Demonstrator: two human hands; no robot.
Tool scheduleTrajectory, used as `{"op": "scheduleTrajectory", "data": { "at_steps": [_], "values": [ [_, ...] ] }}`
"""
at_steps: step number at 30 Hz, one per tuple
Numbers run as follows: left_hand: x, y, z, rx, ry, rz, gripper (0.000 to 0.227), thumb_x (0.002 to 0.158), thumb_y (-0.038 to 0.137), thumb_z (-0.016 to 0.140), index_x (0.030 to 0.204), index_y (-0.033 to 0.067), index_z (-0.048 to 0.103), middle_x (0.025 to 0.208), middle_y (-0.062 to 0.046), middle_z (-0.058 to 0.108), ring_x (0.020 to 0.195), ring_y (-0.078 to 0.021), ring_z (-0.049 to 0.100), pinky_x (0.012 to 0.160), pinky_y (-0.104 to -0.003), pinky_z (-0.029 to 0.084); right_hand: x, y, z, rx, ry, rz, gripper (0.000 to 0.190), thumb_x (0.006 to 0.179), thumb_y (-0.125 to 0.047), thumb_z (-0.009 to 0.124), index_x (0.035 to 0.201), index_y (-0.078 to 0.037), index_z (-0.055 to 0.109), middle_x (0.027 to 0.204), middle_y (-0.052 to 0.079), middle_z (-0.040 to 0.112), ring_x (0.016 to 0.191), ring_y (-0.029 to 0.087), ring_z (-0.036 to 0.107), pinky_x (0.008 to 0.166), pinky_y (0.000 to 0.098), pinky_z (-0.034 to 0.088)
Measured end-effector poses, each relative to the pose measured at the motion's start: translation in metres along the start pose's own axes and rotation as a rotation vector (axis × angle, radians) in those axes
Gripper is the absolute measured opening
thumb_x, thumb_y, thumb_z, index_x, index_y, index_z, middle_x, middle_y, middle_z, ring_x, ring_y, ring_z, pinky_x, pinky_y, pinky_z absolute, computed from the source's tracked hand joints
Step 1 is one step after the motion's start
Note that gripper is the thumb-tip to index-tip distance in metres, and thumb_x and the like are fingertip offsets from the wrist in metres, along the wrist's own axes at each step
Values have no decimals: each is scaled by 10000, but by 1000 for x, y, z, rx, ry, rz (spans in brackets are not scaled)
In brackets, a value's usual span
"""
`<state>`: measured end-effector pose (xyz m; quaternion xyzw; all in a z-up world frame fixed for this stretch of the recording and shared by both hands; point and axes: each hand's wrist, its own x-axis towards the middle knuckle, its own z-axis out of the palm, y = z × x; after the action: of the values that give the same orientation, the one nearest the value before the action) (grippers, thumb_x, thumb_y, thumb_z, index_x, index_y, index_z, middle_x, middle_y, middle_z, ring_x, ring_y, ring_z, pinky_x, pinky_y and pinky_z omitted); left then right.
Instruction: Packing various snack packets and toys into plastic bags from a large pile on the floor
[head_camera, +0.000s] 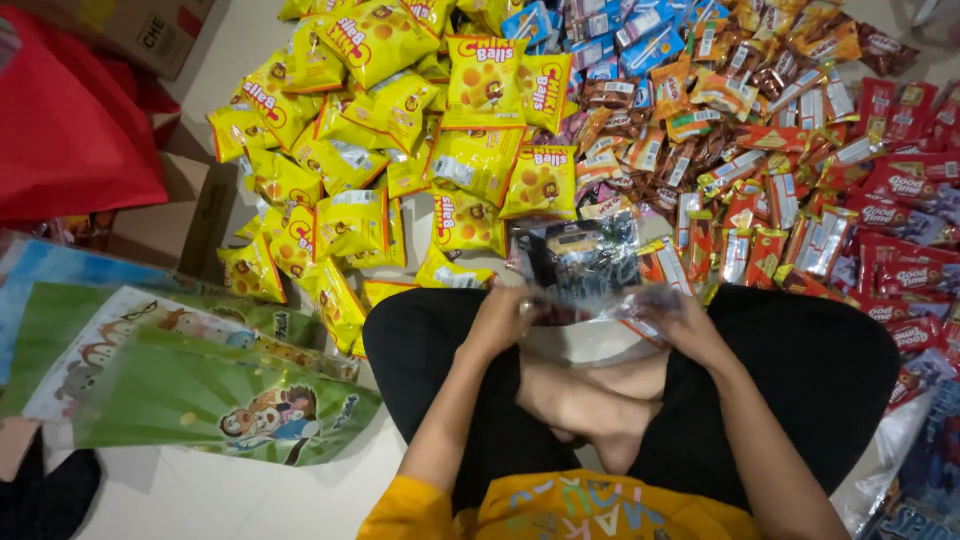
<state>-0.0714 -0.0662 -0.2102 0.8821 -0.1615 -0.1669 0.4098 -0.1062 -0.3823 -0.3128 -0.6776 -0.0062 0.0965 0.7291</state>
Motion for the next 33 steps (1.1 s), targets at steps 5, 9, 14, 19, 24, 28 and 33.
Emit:
{"op": "scheduleTrajectory", "data": {
  "at_steps": [5,9,14,19,24,28,33],
  "values": [
    [41,-100,51,-165,226,-152,299,724,354,880,923,163,765,789,-77,758,900,-319,743,772,-416,546,13,59,-35,-244,246,15,195,884,-224,875,848,-82,746,680,13,691,649,72,594,607,237,472],
    [37,-100,58,-212,251,-219,421,656,323,929,998,132,775,803,-111,757,880,-308,747,764,-386,573,15,66,-36,-153,203,107,189,939,-241,812,847,-102,724,645,-8,651,604,60,578,573,193,434],
    [30,-81,49,-264,296,-219,519,588,260,970,1067,180,785,814,-87,753,862,-279,754,801,-391,601,9,44,-24,-122,201,133,171,809,-156,892,814,-84,738,707,17,697,660,62,591,610,213,463],
    [24,-68,45,-258,339,-90,494,681,189,927,1143,186,753,898,-112,773,971,-301,746,869,-415,582,9,56,-19,-121,193,68,250,698,-72,935,852,-54,740,790,24,715,764,79,619,740,237,504],
    [5,-36,27,-206,272,34,461,818,35,788,1247,180,699,970,-122,776,1047,-331,720,940,-468,544,7,62,-19,-238,150,-114,404,613,-52,977,958,-3,772,964,113,724,978,216,638,963,374,490],
    [-6,-17,15,-256,244,53,558,767,82,844,1281,252,709,860,-81,739,959,-306,727,924,-446,542,6,56,-10,-312,51,-179,410,566,-98,994,925,-51,801,909,127,751,897,276,681,859,428,528],
    [-13,-10,4,-140,215,96,719,684,162,915,1347,270,658,891,-68,754,979,-324,715,968,-451,515,8,42,-5,-516,63,-167,534,589,-172,980,1077,-74,786,1087,184,729,1000,493,626,923,566,482]
  ]
}}
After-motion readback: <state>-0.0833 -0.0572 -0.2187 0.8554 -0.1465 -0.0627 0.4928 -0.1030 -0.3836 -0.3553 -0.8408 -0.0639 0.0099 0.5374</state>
